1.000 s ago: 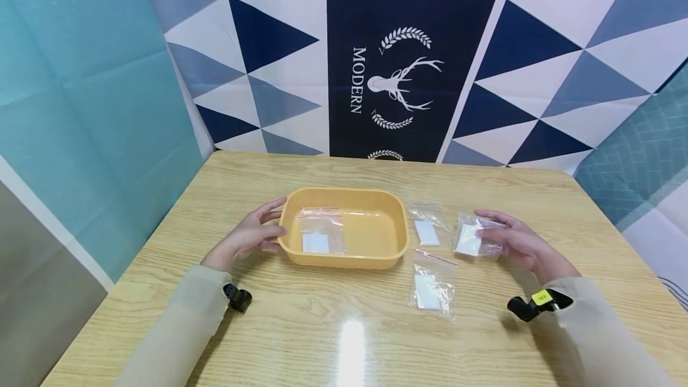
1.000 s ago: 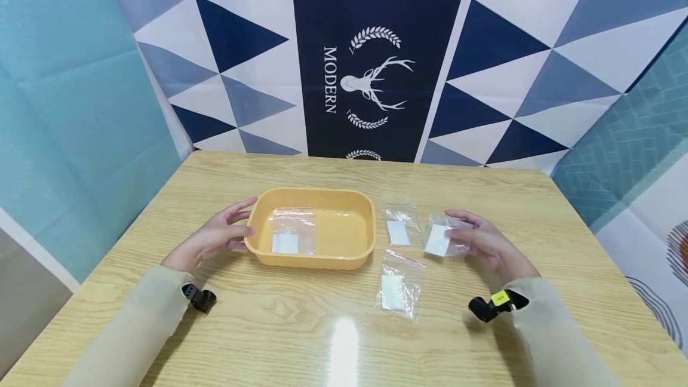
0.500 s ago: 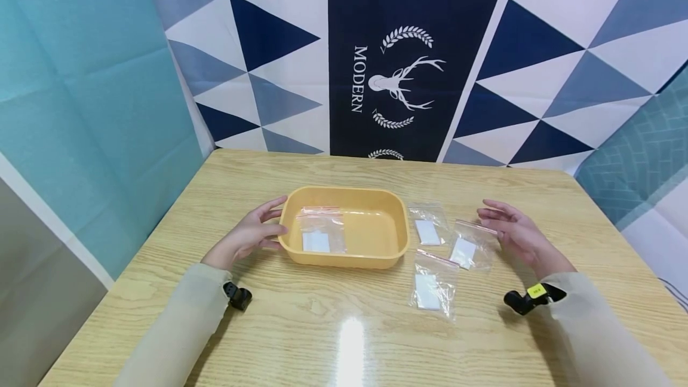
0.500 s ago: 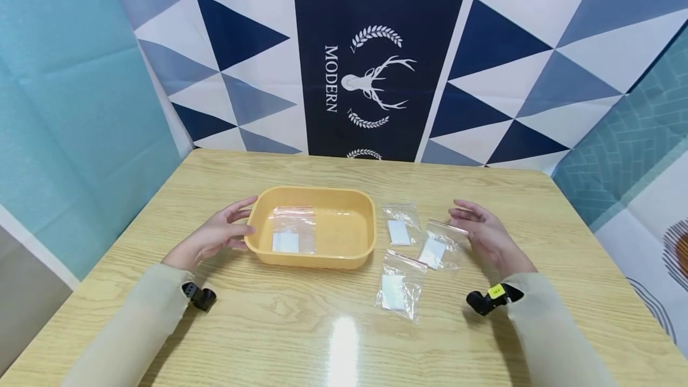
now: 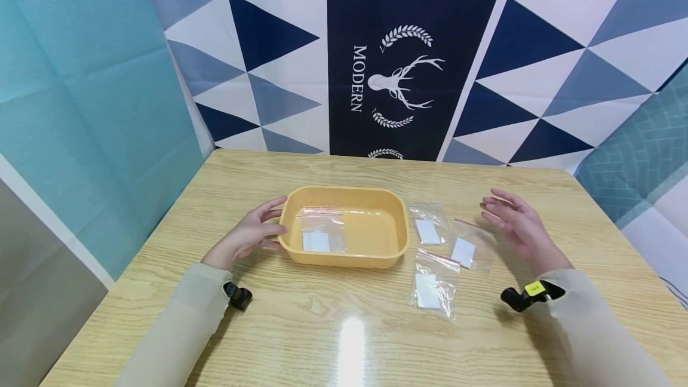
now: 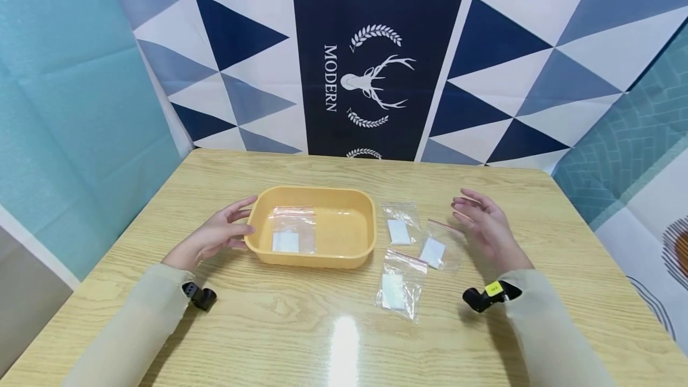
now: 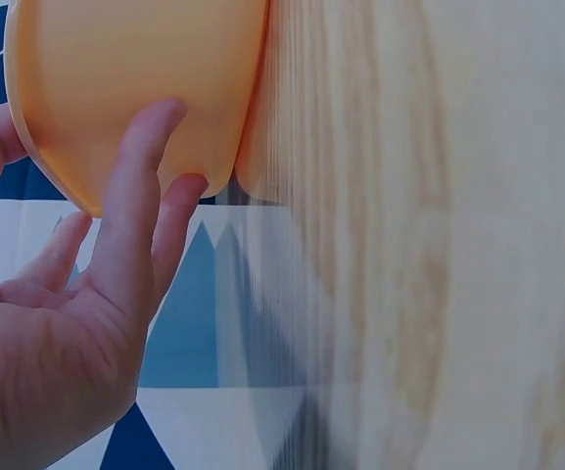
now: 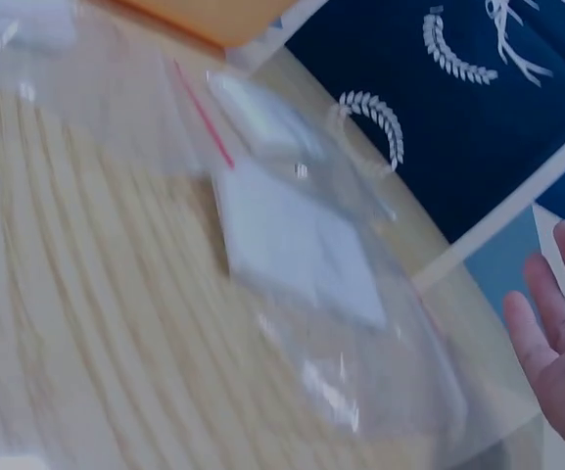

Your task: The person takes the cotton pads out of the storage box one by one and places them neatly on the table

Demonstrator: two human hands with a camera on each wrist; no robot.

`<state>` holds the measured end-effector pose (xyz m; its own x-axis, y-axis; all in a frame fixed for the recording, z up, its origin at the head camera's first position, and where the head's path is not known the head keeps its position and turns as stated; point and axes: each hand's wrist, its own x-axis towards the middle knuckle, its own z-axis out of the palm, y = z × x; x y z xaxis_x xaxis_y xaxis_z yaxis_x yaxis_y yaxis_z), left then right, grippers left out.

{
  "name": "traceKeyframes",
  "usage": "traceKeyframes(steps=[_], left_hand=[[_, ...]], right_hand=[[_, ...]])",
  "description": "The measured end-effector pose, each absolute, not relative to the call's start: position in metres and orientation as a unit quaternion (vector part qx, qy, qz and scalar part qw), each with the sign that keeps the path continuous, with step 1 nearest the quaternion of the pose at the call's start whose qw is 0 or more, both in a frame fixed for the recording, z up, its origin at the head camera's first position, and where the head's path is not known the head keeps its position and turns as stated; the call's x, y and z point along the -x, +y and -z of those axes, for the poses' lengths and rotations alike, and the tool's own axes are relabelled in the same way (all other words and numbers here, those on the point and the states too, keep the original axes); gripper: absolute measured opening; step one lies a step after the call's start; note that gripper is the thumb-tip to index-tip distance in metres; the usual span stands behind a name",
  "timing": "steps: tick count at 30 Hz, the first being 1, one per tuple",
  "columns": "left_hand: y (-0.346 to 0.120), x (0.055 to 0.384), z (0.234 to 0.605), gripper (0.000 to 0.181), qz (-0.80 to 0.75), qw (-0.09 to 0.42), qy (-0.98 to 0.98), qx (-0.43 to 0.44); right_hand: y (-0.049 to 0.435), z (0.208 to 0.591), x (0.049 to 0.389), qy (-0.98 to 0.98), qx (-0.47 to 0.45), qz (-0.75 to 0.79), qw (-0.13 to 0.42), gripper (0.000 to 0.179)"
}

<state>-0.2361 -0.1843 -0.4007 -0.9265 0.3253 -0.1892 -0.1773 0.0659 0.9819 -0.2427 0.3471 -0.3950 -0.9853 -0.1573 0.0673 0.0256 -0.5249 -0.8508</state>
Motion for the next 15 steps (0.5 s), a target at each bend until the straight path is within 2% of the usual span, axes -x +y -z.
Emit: traceKeyframes(steps=[15], left_hand=[[-0.184,0.236,0.400,0.078,-0.679,0.183,0.710,-0.047]], right_hand=[[0.322,0.371,0.249,0.487,0.045,0.869,0.075,0.028]])
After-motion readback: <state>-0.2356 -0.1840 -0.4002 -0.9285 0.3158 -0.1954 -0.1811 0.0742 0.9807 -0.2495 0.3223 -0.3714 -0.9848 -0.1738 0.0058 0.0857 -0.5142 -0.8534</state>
